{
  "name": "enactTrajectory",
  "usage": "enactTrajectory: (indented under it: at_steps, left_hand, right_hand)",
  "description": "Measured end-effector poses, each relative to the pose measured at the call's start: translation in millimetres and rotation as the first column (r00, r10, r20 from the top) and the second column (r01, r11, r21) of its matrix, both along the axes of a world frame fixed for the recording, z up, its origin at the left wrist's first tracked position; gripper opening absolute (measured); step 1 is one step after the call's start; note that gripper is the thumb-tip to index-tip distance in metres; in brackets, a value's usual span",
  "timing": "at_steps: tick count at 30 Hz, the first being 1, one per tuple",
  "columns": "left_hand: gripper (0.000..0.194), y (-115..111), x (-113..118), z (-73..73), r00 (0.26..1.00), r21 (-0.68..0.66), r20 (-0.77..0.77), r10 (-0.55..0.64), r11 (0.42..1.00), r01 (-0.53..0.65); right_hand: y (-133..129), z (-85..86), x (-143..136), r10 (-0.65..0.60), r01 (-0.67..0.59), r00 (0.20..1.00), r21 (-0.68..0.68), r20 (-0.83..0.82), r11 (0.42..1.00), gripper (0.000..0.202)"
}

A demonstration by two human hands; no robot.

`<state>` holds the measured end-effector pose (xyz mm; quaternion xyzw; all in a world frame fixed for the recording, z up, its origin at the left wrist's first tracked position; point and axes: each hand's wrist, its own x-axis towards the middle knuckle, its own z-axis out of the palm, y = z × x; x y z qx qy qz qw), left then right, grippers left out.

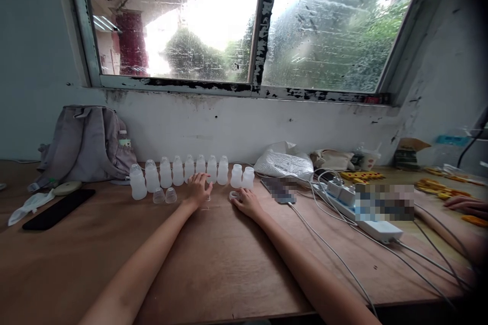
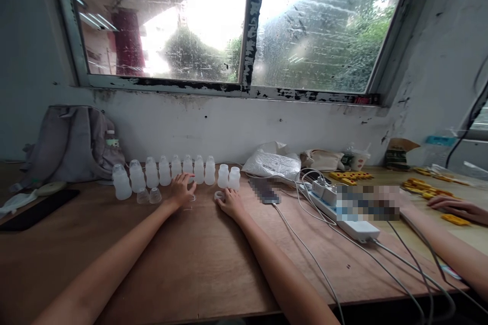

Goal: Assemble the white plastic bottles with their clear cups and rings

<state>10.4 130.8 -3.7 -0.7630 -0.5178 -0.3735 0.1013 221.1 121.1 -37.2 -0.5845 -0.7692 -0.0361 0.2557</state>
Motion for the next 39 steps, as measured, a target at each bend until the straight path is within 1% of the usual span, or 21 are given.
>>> enactTrajectory:
  at_steps: [3, 5, 7, 10, 13, 15, 18, 20, 22, 24, 25, 27, 29, 30, 31, 33, 34, 36, 37, 39]
  left_hand:
    - [0.029, 12.5, 13.3, 22.9, 0.995, 0.04, -0.092, -0.024, 0.999, 0.028]
    - [0.034, 22.7, 25.4, 37.7, 0.984, 0.063, -0.172, -0.05, 0.996, 0.061]
    - [0.042, 33.1, 38.4, 49.1, 0.971, 0.068, -0.228, -0.07, 0.994, 0.088]
    - [0.045, 45.8, 55.0, 56.9, 0.968, 0.08, -0.245, -0.058, 0.994, 0.08]
    - [0.039, 50.5, 64.5, 54.8, 0.98, 0.106, -0.2, 0.013, 0.994, 0.008]
    - [0.035, 47.3, 65.8, 51.8, 0.987, 0.092, -0.159, 0.029, 0.996, -0.015]
    - [0.032, 32.9, 60.0, 51.1, 0.994, 0.033, -0.098, -0.044, 0.998, 0.047]
    - [0.033, 17.2, 51.0, 53.6, 0.994, 0.041, -0.014, -0.109, 0.993, 0.109]
    - [0.032, -2.7, 38.8, 55.4, 0.976, 0.083, 0.12, -0.181, 0.982, 0.171]
    - [0.03, -25.7, 24.1, 53.1, 0.932, 0.088, 0.255, -0.256, 0.966, 0.241]
    - [0.03, -37.6, 16.1, 49.8, 0.911, 0.064, 0.304, -0.28, 0.96, 0.273]
    - [0.03, -60.5, -1.0, 39.0, 0.888, -0.032, 0.346, -0.303, 0.942, 0.334]
    - [0.032, -79.2, -18.7, 24.8, 0.892, -0.122, 0.336, -0.302, 0.925, 0.359]
    - [0.033, -86.1, -27.4, 17.7, 0.903, -0.138, 0.302, -0.305, 0.924, 0.358]
    - [0.036, -91.3, -35.6, 11.0, 0.917, -0.137, 0.235, -0.323, 0.923, 0.36]
    - [0.042, -96.6, -49.7, 0.0, 0.932, -0.124, 0.03, -0.361, 0.924, 0.362]
    - [0.043, -97.2, -54.9, -4.2, 0.928, -0.123, -0.08, -0.363, 0.928, 0.352]
    - [0.041, -96.3, -61.0, -10.1, 0.919, -0.131, -0.244, -0.31, 0.949, 0.286]
    - [0.039, -95.4, -62.1, -12.1, 0.921, -0.139, -0.288, -0.262, 0.963, 0.23]
    - [0.035, -93.8, -61.3, -13.9, 0.932, -0.174, -0.324, -0.164, 0.978, 0.112]
  right_hand:
    - [-3.1, 1.9, 2.4, -0.012, 0.012, 1.0, 0.013, 0.001, 1.0, 0.037]
    - [-5.3, 3.9, 2.3, -0.017, 0.017, 1.0, 0.039, -0.001, 0.999, 0.039]
    - [-7.5, 6.6, 1.0, -0.007, 0.007, 1.0, 0.071, -0.009, 0.997, 0.039]
    - [-10.7, 11.3, -1.5, 0.016, -0.012, 0.999, 0.12, -0.032, 0.993, 0.038]
    - [-12.9, 15.4, -1.9, 0.03, -0.019, 0.997, 0.162, -0.065, 0.987, 0.034]
    - [-13.6, 17.7, -1.3, 0.047, -0.025, 0.994, 0.207, -0.1, 0.978, 0.031]
    - [-15.2, 21.7, -1.6, 0.088, -0.034, 0.98, 0.288, -0.178, 0.957, 0.029]
    - [-18.2, 25.3, -4.5, 0.133, -0.056, 0.966, 0.328, -0.22, 0.943, 0.035]
    - [-23.5, 29.5, -9.9, 0.193, -0.101, 0.953, 0.354, -0.235, 0.93, 0.048]
    - [-30.9, 33.3, -17.2, 0.25, -0.159, 0.944, 0.366, -0.216, 0.917, 0.06]
    - [-35.0, 34.7, -21.0, 0.269, -0.186, 0.943, 0.361, -0.196, 0.914, 0.06]
    - [-43.4, 35.6, -28.4, 0.299, -0.243, 0.945, 0.323, -0.134, 0.915, 0.053]
    - [-51.0, 33.9, -35.0, 0.33, -0.307, 0.943, 0.262, -0.047, 0.915, 0.043]
    - [-54.3, 32.4, -38.1, 0.347, -0.338, 0.938, 0.235, 0.002, 0.911, 0.04]
    - [-57.3, 30.5, -41.2, 0.366, -0.369, 0.929, 0.211, 0.053, 0.905, 0.039]
    - [-62.3, 26.9, -47.7, 0.4, -0.422, 0.904, 0.173, 0.15, 0.89, 0.04]
    - [-64.4, 25.4, -51.1, 0.413, -0.443, 0.891, 0.16, 0.191, 0.882, 0.041]
    - [-68.0, 23.7, -57.5, 0.423, -0.465, 0.871, 0.144, 0.249, 0.873, 0.044]
    - [-69.5, 23.5, -60.3, 0.417, -0.464, 0.869, 0.144, 0.267, 0.874, 0.045]
    - [-71.9, 24.4, -64.2, 0.4, -0.454, 0.868, 0.143, 0.294, 0.879, 0.047]
